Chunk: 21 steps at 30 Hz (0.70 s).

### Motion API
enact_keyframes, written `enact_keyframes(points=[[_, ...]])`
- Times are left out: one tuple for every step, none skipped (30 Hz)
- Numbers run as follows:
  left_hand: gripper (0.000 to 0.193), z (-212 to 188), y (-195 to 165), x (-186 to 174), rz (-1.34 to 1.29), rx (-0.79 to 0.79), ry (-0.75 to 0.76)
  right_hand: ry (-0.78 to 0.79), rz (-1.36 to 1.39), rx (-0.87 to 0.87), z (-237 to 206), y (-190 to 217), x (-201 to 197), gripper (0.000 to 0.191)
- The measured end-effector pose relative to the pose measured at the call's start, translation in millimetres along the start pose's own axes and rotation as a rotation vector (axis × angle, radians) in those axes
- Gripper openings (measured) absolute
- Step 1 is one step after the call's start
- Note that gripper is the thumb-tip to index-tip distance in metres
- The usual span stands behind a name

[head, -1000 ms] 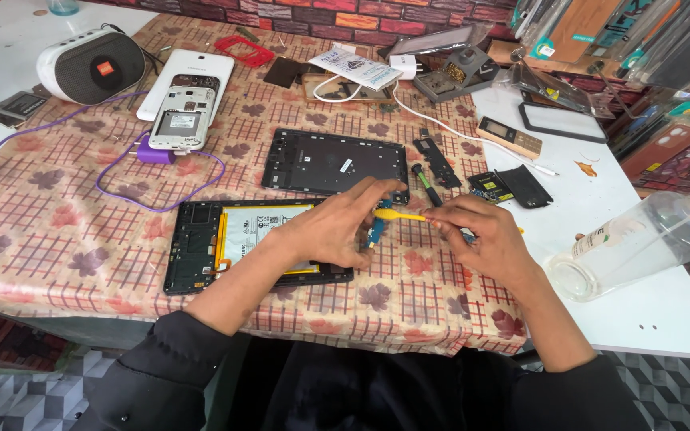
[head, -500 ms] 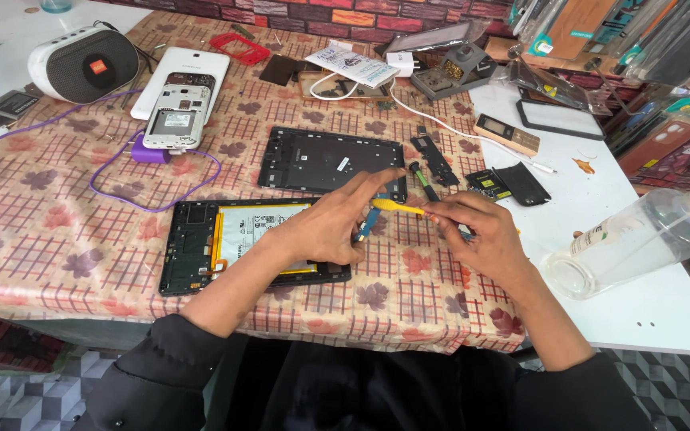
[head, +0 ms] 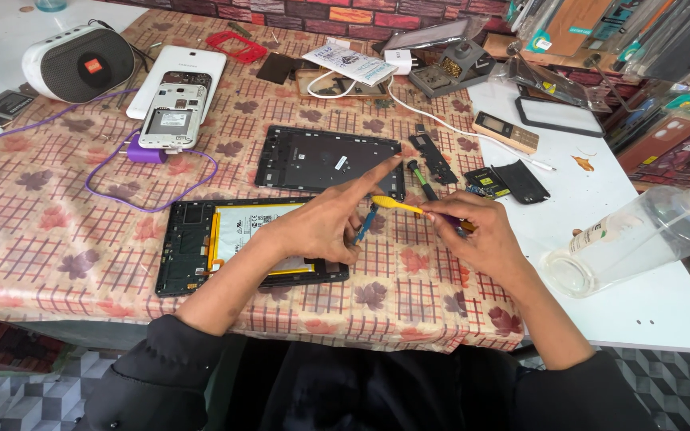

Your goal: The person disassembles a tablet by removing screws and prying open the casing. They then clean a small circuit board with a brush and reattach it to the tablet's internal components.

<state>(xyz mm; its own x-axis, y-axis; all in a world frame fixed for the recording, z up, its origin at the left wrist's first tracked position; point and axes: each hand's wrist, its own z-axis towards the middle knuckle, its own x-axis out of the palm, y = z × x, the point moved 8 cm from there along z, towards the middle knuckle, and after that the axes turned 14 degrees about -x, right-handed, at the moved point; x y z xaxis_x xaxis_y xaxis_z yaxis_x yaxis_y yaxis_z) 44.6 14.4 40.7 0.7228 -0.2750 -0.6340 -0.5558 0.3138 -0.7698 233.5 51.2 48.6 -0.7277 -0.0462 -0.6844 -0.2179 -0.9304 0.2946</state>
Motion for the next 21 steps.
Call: enact_keyframes(points=[[0.136, 0.0, 0.7, 0.1, -0.005, -0.006, 0.007, 0.001, -0.004, 0.010, -0.7, -1.7, 0.6, 0.024], [0.136, 0.8, 2.3, 0.5, 0.002, -0.026, 0.011, 0.003, -0.008, 0.020, -1.5, -3.3, 1.4, 0.024], [0.137, 1.5, 4.0, 1.1, 0.007, -0.047, 0.013, 0.005, -0.012, 0.030, -2.4, -5.0, 2.5, 0.024], [0.137, 2.3, 5.7, 1.2, 0.014, -0.068, 0.016, 0.018, 0.019, 0.030, -2.8, -6.2, 4.5, 0.023], [0.137, 2.6, 4.8, 0.4, 0.003, -0.056, 0.011, 0.030, 0.050, 0.030, -3.1, -7.4, 5.8, 0.023], [0.137, 2.7, 4.0, -0.1, -0.008, -0.045, 0.007, 0.042, 0.081, 0.030, -3.7, -8.3, 7.1, 0.023], [0.137, 2.7, 3.2, -0.5, -0.018, -0.033, 0.003, 0.063, 0.096, 0.018, -4.2, -8.1, 8.5, 0.024], [0.135, 2.5, 2.9, -0.8, -0.014, -0.027, 0.002, 0.084, 0.112, 0.007, -4.4, -7.6, 10.1, 0.025], [0.134, 2.4, 2.4, -0.9, -0.010, -0.019, 0.001, 0.105, 0.126, -0.004, -4.9, -6.8, 11.8, 0.026], [0.133, 2.3, 1.8, -1.2, -0.005, -0.012, 0.000, 0.072, 0.084, -0.030, -4.3, -5.2, 8.8, 0.025], [0.132, 2.0, 1.2, -1.3, 0.004, -0.006, -0.008, 0.041, 0.043, -0.055, -4.3, -3.1, 6.5, 0.024], [0.131, 1.6, 0.6, -2.0, 0.013, 0.001, -0.017, 0.009, 0.002, -0.080, -4.1, -0.8, 4.3, 0.023], [0.131, 1.1, 0.1, -2.9, 0.023, 0.007, -0.027, 0.021, -0.003, -0.064, -4.9, -1.5, 5.9, 0.024], [0.131, 0.7, -0.2, -3.6, 0.016, 0.011, -0.028, 0.033, -0.007, -0.048, -5.8, -2.1, 7.3, 0.024], [0.132, 0.4, -0.4, -4.2, 0.008, 0.014, -0.028, 0.044, -0.011, -0.032, -6.6, -3.0, 8.6, 0.025], [0.132, 0.0, -0.4, -4.3, 0.000, 0.017, -0.028, 0.068, 0.045, -0.044, -7.0, -1.7, 11.7, 0.025], [0.132, 0.3, 0.6, -4.0, 0.003, 0.006, -0.028, 0.092, 0.101, -0.057, -7.2, -0.6, 14.2, 0.026], [0.132, 0.8, 1.7, -3.6, 0.006, -0.005, -0.030, 0.116, 0.156, -0.071, -7.4, 0.6, 16.7, 0.026], [0.132, 1.0, 2.9, -2.5, 0.009, -0.016, -0.029, 0.092, 0.117, -0.048, -7.8, -1.8, 14.7, 0.026], [0.131, 0.5, 3.0, -2.3, 0.019, -0.009, -0.039, 0.068, 0.077, -0.023, -8.3, -4.2, 12.9, 0.026], [0.130, 0.7, 2.8, -3.1, 0.031, 0.002, -0.052, 0.043, 0.034, -0.001, -8.5, -6.7, 10.2, 0.026]])
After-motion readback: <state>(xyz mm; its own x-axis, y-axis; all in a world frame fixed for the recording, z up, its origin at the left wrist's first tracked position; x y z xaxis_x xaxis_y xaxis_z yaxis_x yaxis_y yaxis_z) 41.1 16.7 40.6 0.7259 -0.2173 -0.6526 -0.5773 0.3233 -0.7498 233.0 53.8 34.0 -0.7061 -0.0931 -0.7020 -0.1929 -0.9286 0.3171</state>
